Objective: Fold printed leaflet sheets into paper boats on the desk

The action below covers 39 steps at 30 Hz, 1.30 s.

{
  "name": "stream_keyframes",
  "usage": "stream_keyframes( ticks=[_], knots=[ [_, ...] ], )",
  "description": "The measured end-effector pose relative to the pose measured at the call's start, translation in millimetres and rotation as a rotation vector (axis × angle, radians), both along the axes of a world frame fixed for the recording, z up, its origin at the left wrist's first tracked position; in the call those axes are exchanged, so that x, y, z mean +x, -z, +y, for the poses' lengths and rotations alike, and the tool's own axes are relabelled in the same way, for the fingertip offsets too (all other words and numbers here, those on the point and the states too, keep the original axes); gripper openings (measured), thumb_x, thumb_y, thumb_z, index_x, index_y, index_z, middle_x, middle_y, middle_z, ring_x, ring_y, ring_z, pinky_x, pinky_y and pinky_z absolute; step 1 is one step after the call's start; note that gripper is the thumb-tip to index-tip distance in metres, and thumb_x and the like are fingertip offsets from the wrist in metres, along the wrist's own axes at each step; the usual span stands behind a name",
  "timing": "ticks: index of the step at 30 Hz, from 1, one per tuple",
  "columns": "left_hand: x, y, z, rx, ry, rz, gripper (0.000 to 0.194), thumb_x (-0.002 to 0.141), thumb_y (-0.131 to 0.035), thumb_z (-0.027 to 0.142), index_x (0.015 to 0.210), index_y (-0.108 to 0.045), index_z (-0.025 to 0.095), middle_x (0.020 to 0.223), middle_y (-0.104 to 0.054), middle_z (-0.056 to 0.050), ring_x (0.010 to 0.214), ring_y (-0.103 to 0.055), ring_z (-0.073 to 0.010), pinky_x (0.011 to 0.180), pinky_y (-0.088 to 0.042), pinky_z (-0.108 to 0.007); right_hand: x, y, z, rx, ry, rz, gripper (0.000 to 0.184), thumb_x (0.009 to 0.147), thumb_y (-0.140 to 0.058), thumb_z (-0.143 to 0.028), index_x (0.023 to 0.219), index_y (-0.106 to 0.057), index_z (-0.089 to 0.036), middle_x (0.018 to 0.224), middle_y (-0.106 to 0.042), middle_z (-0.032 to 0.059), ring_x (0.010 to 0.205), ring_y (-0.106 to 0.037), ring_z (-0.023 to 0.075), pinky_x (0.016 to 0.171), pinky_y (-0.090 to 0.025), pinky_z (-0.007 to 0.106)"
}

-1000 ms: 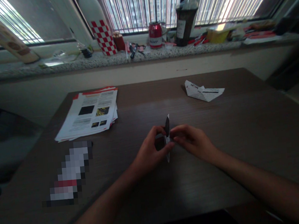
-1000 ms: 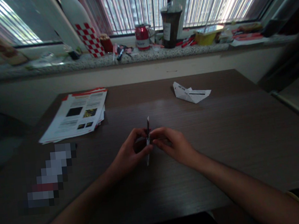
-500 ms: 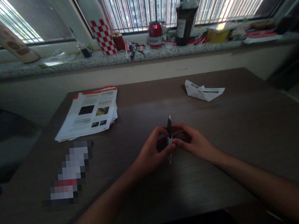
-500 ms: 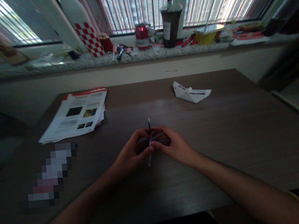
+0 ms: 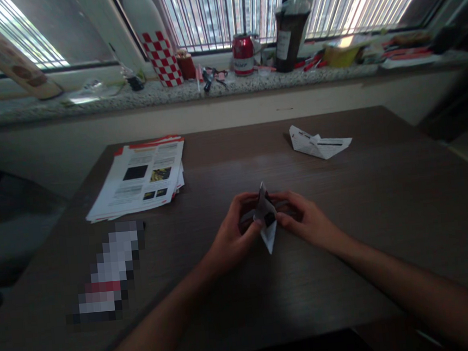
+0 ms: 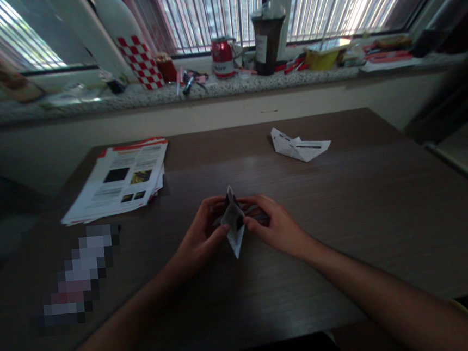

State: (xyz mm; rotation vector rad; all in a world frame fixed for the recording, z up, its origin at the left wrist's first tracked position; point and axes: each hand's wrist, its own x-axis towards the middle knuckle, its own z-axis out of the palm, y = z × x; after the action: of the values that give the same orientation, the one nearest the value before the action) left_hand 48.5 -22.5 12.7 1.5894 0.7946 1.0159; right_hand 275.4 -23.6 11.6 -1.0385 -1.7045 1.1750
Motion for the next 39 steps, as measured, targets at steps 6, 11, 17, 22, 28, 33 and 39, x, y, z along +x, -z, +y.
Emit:
stream_keyframes(
  ticks=[6,11,17,22,28,33,39],
  knots=[
    [-4.4,1.4,4.2,0.036,-0.012,0.049,0.048,0.096,-0.057,0.015,0.143,-0.051,0.023,0.145,-0.061,-0.014,0.137,-0.058,-0.0294,0.117,-0.047,-0.049,2.2,-2.4,0.3,-0.103,-0.029,-0.005,0.035,0.103,-0.059,-0.034,0.137,-0.061,-0.024,0.094,-0.077,0.0040,0.083,-0.077,0.0210,0.076,-0.064,0.037],
    [-7.4,7.0,7.6,0.043,0.021,0.061,0.050,0.095,-0.052,0.009,0.144,-0.053,0.023,0.142,-0.063,-0.011,0.135,-0.059,-0.0274,0.116,-0.048,-0.048,3.1,-3.3,0.0,-0.144,-0.046,-0.028,0.035,0.104,-0.055,-0.030,0.139,-0.060,-0.026,0.094,-0.077,0.0025,0.080,-0.075,0.0192,0.073,-0.061,0.034],
    [-15.8,10.7,11.4,0.112,0.043,0.191,0.052,0.094,-0.049,0.003,0.140,-0.056,0.024,0.135,-0.066,-0.008,0.127,-0.063,-0.0238,0.112,-0.050,-0.045,8.3,-0.6,2.2,-0.021,-0.036,-0.174,0.032,0.104,-0.052,-0.025,0.133,-0.065,-0.027,0.092,-0.077,0.0006,0.078,-0.072,0.0176,0.071,-0.055,0.031],
    [-23.8,8.4,15.1,0.298,0.040,0.365,0.051,0.095,-0.054,0.003,0.140,-0.060,0.027,0.144,-0.059,-0.009,0.136,-0.056,-0.0249,0.117,-0.045,-0.048,11.9,1.9,4.3,0.143,-0.049,-0.326,0.034,0.102,-0.054,-0.018,0.131,-0.068,-0.027,0.111,-0.079,0.0030,0.094,-0.074,0.0192,0.083,-0.056,0.033],
    [-28.9,11.5,21.8,0.431,0.062,0.517,0.059,0.093,-0.052,-0.004,0.141,-0.062,0.029,0.141,-0.059,-0.008,0.131,-0.059,-0.0228,0.114,-0.049,-0.046,15.4,4.6,7.9,0.342,-0.063,-0.424,0.034,0.104,-0.052,-0.015,0.132,-0.068,-0.025,0.115,-0.075,0.0069,0.105,-0.070,0.0216,0.092,-0.055,0.037],
    [-30.8,8.4,20.8,0.518,0.095,0.627,0.056,0.097,-0.051,0.000,0.144,-0.061,0.029,0.143,-0.062,-0.007,0.126,-0.065,-0.0220,0.108,-0.056,-0.041,20.8,8.3,11.0,0.429,-0.090,-0.481,0.034,0.105,-0.053,-0.015,0.134,-0.067,-0.025,0.120,-0.068,0.0103,0.111,-0.066,0.0231,0.095,-0.056,0.040],
    [-35.3,8.7,18.1,0.602,0.132,0.711,0.050,0.103,-0.055,0.011,0.149,-0.057,0.031,0.149,-0.060,-0.008,0.129,-0.065,-0.0248,0.106,-0.058,-0.044,25.4,11.7,13.3,0.477,-0.138,-0.510,0.038,0.104,-0.054,-0.014,0.137,-0.065,-0.027,0.131,-0.067,0.0104,0.122,-0.063,0.0260,0.103,-0.055,0.048]
  ],
)
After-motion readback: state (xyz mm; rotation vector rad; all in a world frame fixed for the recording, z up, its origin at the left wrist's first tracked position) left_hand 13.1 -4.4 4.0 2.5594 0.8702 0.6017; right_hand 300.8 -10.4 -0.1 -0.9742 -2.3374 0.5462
